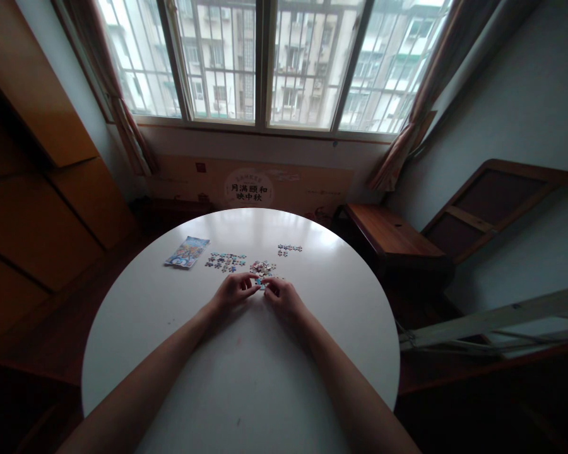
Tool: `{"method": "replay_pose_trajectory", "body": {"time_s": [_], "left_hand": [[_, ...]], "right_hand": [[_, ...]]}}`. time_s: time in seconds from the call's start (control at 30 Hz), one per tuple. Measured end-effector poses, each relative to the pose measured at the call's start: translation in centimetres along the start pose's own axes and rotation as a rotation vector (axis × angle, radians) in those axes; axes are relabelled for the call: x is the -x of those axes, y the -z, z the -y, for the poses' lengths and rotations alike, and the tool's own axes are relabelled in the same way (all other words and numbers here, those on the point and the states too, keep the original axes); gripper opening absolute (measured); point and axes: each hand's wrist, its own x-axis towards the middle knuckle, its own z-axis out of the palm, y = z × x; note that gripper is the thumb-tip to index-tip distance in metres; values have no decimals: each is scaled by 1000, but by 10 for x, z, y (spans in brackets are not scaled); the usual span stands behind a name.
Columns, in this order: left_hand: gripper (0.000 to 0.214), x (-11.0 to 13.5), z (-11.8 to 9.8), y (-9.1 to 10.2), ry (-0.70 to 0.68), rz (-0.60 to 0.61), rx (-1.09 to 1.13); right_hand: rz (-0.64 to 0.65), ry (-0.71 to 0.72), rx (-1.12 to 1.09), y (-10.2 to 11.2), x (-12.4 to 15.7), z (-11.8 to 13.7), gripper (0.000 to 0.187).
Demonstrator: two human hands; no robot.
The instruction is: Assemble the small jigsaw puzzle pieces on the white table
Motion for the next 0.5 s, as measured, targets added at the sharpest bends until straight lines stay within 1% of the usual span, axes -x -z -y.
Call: {"method": "replay_pose_trajectory", "body": {"time_s": [0.5], "left_hand": [[32, 0, -1, 0, 5, -2, -3]], "right_hand": [[10, -11, 12, 0, 0, -2, 29]]}}
